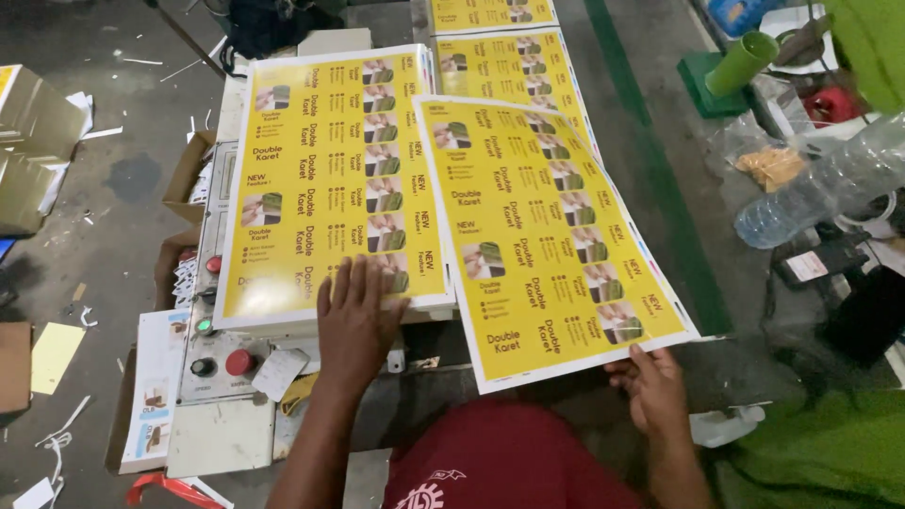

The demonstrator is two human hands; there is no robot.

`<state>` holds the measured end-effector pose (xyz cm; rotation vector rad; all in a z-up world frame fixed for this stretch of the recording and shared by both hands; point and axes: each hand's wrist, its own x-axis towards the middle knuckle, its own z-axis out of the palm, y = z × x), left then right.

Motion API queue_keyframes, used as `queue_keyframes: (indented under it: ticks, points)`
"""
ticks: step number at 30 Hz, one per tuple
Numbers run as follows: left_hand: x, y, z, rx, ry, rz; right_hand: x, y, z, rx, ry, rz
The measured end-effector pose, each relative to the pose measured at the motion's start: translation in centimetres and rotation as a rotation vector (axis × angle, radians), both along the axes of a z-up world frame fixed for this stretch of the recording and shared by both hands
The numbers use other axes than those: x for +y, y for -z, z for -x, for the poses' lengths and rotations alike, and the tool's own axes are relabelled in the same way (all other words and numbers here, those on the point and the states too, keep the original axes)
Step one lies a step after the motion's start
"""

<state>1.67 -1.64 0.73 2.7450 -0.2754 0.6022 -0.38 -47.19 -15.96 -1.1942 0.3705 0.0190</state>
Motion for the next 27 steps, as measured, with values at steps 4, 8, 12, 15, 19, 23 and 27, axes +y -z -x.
queue_keyframes:
  ticks: [4, 8, 12, 15, 19, 23, 27]
  points:
    - [0.4, 0.2, 0.9, 0.009, -0.186, -0.233, -2.4, 1.7, 1.1, 0.108, 0.054, 0.037]
    - [0.8, 0.4, 1.8, 0.128, -0.154, -0.274, -3.7, 3.2, 2.0, 0.139, 0.058, 0.083]
    - [1.7, -1.4, 2.1, 0.129, -0.052, -0.218, -4.0, 4.5, 2.6, 0.130, 0.048, 0.112]
    - [1.9, -2.9, 2.0, 0.009, 0.074, -0.112, -3.2, 4.5, 2.4, 0.140, 0.026, 0.115]
    - [1.2, -4.3, 2.1, -0.113, -0.009, -0.009, -2.4, 4.2, 2.4, 0.191, 0.008, 0.119]
    - [1.1, -3.9, 2.2, -0.133, -0.060, 0.042, -1.0, 4.2, 1.0, 0.201, -0.039, 0.175]
    - [1.0, -3.7, 2.1, -0.166, -0.039, 0.058, 0.3, 3.6, -3.1, 0.150, -0.079, 0.149]
